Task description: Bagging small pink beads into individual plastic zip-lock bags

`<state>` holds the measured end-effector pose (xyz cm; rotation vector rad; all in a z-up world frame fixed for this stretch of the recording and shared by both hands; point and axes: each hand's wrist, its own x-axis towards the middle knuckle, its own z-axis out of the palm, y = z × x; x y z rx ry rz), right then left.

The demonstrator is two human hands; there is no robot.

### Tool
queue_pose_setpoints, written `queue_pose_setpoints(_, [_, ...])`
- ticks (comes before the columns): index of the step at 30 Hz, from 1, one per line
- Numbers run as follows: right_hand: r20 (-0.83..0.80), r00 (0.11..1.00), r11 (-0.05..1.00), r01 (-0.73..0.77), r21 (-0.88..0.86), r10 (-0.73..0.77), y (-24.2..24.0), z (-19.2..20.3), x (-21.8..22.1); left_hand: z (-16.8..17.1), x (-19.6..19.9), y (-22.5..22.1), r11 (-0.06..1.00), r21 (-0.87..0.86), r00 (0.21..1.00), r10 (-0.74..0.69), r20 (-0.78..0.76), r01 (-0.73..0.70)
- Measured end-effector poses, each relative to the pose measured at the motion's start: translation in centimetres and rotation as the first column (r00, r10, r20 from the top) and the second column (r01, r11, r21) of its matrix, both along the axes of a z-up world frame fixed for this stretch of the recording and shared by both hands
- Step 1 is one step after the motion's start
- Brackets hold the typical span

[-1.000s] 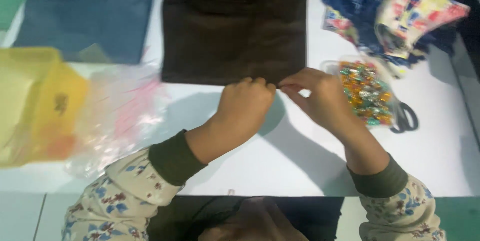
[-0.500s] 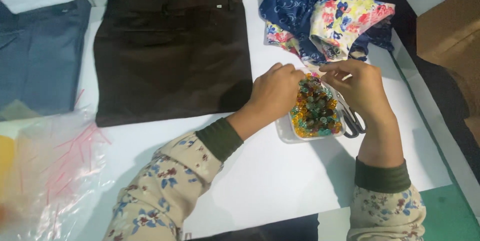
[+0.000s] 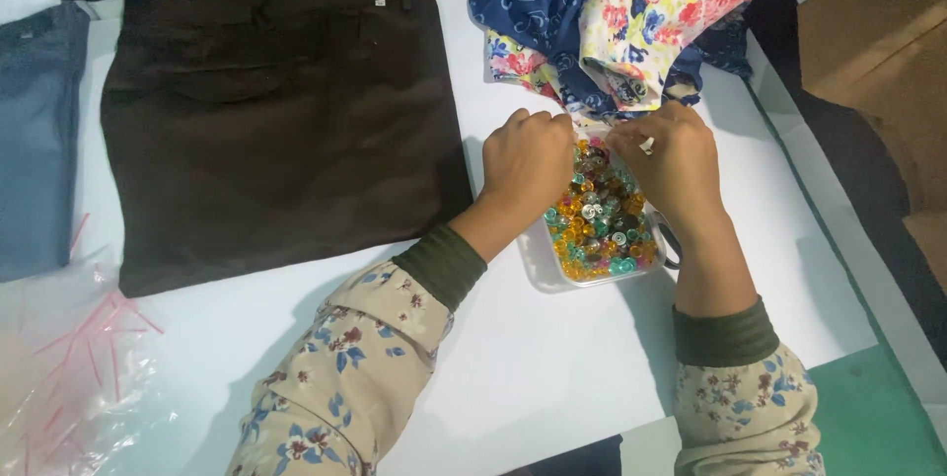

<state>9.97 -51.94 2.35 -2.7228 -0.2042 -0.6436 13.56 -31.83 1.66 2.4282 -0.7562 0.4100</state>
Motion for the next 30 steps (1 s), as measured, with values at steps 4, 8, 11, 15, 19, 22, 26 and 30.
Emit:
queue_pose_setpoints(4, [-0.025, 1.000, 1.000, 0.003, -0.021, -0.003, 0.3, -0.8, 0.5, -1.1, 0.2, -0.6, 1.000, 0.014, 0.999, 0.006, 0.053, -0.006])
queue_pose_setpoints(8, [-0.051, 0.998, 0.999, 0.028, -0.035, -0.029, 1.1, -0.8, 0.4, -1.2, -0.2, -1.2, 0.999, 0.020, 0.997, -0.044, 0.060, 0.043])
queue_pose_setpoints(11, [-0.073, 0.997, 0.999, 0.023, -0.022, -0.025, 1.6, -0.5, 0.3, -0.7, -0.6, -1.0, 0.998, 0.024, 0.998, -0.057, 0.026, 0.056])
queue_pose_setpoints(15, [-0.124, 0.992, 1.000, 0.021, -0.013, -0.023, 1.4, -0.5, 0.2, -0.5, -1.1, -0.8, 0.996, -0.041, 0.997, -0.074, -0.019, 0.073])
queue_pose_setpoints(19, [-0.136, 0.991, 0.999, 0.010, 0.040, -0.005, 1.6, -0.3, 0.0, -0.4, -0.7, -0.7, 0.996, -0.032, 0.995, -0.087, -0.056, 0.086])
queue_pose_setpoints(22, [-0.156, 0.988, 0.997, 0.004, 0.073, 0.007, 1.6, 0.1, -0.2, 0.4, -0.5, 0.1, 0.994, -0.063, 0.984, -0.100, -0.151, 0.091])
queue_pose_setpoints(26, [-0.164, 0.984, 0.993, -0.050, 0.106, 0.067, 1.1, 0.3, -0.3, 1.7, -0.5, 1.6, 0.962, -0.241, 0.959, -0.184, -0.214, 0.131])
queue_pose_setpoints(30, [-0.163, 0.983, 0.989, -0.065, 0.132, 0.086, 1.6, 1.0, -0.7, 1.2, 0.1, 1.7, 0.947, -0.285, 0.953, -0.212, -0.217, 0.145])
